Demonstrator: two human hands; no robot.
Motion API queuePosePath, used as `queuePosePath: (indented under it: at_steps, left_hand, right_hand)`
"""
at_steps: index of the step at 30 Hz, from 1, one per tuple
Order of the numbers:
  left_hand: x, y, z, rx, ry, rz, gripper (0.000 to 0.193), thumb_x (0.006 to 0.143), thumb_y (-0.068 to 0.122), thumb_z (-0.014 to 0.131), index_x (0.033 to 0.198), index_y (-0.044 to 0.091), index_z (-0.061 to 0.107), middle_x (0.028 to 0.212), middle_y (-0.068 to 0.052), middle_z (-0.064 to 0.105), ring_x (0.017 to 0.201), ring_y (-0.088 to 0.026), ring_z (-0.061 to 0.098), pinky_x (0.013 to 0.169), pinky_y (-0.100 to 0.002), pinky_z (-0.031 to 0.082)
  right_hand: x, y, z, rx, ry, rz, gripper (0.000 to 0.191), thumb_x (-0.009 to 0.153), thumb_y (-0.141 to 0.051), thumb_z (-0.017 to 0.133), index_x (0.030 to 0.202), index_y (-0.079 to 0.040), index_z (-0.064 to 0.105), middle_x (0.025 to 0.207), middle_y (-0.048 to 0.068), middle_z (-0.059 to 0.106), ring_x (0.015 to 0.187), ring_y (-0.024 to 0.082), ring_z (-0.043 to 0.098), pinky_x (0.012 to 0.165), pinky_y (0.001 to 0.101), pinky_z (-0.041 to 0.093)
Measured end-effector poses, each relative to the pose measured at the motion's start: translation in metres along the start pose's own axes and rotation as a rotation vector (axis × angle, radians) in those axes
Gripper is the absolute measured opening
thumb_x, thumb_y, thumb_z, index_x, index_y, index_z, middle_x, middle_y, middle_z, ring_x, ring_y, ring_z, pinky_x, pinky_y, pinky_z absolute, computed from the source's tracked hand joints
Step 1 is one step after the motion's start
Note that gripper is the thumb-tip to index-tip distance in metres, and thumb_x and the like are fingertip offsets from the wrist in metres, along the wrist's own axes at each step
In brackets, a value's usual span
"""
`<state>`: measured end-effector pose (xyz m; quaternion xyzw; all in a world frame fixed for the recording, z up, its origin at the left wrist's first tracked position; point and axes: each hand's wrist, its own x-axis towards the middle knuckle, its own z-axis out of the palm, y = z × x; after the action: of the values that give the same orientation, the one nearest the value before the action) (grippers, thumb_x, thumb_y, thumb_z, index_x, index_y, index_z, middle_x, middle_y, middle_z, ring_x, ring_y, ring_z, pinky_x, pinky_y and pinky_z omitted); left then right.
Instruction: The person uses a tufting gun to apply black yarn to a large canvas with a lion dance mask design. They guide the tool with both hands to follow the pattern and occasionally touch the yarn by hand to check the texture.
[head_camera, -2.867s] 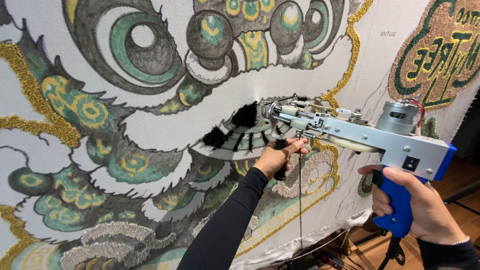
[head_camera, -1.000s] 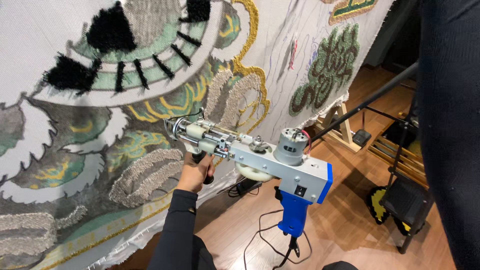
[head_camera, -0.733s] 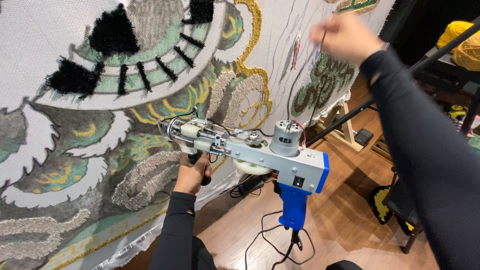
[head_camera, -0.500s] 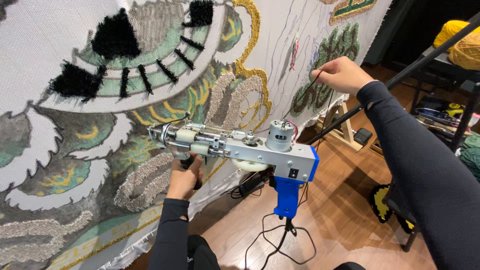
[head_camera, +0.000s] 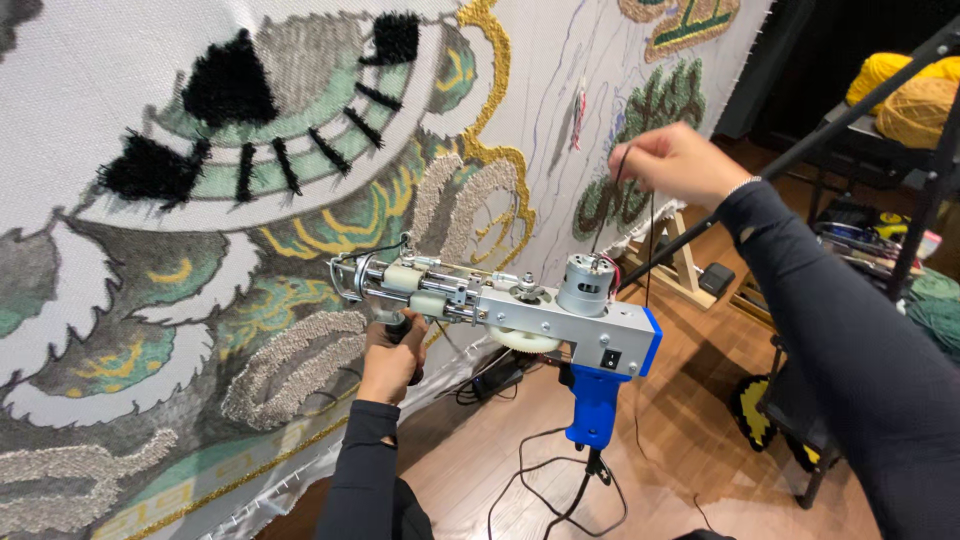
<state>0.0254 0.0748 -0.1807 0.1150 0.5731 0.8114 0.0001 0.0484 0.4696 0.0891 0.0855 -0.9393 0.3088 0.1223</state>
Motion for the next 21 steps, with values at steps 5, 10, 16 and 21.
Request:
queuePosePath:
  at_steps: [5,10,16,21]
  left_hand:
    - [0.009,0.0,0.011,-0.022,0.053,-0.015,0.016,0.093,0.022,0.074,0.091,0.007,0.07,0.052,0.0,0.054,0.04,-0.009,0.047,0.037,-0.028,0.031]
    - [0.021,0.001,0.031,-0.072,0.203,-0.004,0.015,0.091,0.022,0.076,0.094,0.008,0.07,0.055,0.001,0.056,0.042,-0.009,0.049,0.038,-0.029,0.033]
    - [0.027,0.003,0.06,-0.006,0.297,0.046,0.026,0.093,0.026,0.076,0.1,0.002,0.075,0.056,0.0,0.059,0.043,-0.009,0.051,0.042,-0.028,0.037]
    - [0.031,0.011,0.092,-0.051,0.316,0.109,0.027,0.093,0.025,0.074,0.104,0.0,0.076,0.059,0.0,0.06,0.043,-0.009,0.049,0.041,-0.028,0.037]
  right_hand:
    - [0.008,0.054,0.028,-0.155,-0.24,-0.021,0.036,0.095,-0.025,0.064,0.123,-0.004,0.072,0.102,0.006,0.08,0.091,0.013,0.072,0.085,0.0296,0.056]
    - [0.004,0.098,0.054,0.173,-0.288,0.124,0.044,0.097,-0.024,0.063,0.135,-0.002,0.063,0.117,0.01,0.079,0.102,0.015,0.071,0.09,0.0309,0.056]
    - [-0.022,0.1,0.039,0.613,-0.278,0.281,0.066,0.094,-0.03,0.058,0.156,-0.015,0.04,0.13,0.012,0.07,0.108,0.02,0.07,0.089,0.0394,0.058]
    - [-0.059,0.081,0.028,1.156,-0.617,-0.092,0.069,0.094,-0.046,0.057,0.147,-0.003,0.049,0.135,0.018,0.066,0.112,0.03,0.069,0.095,0.0467,0.057]
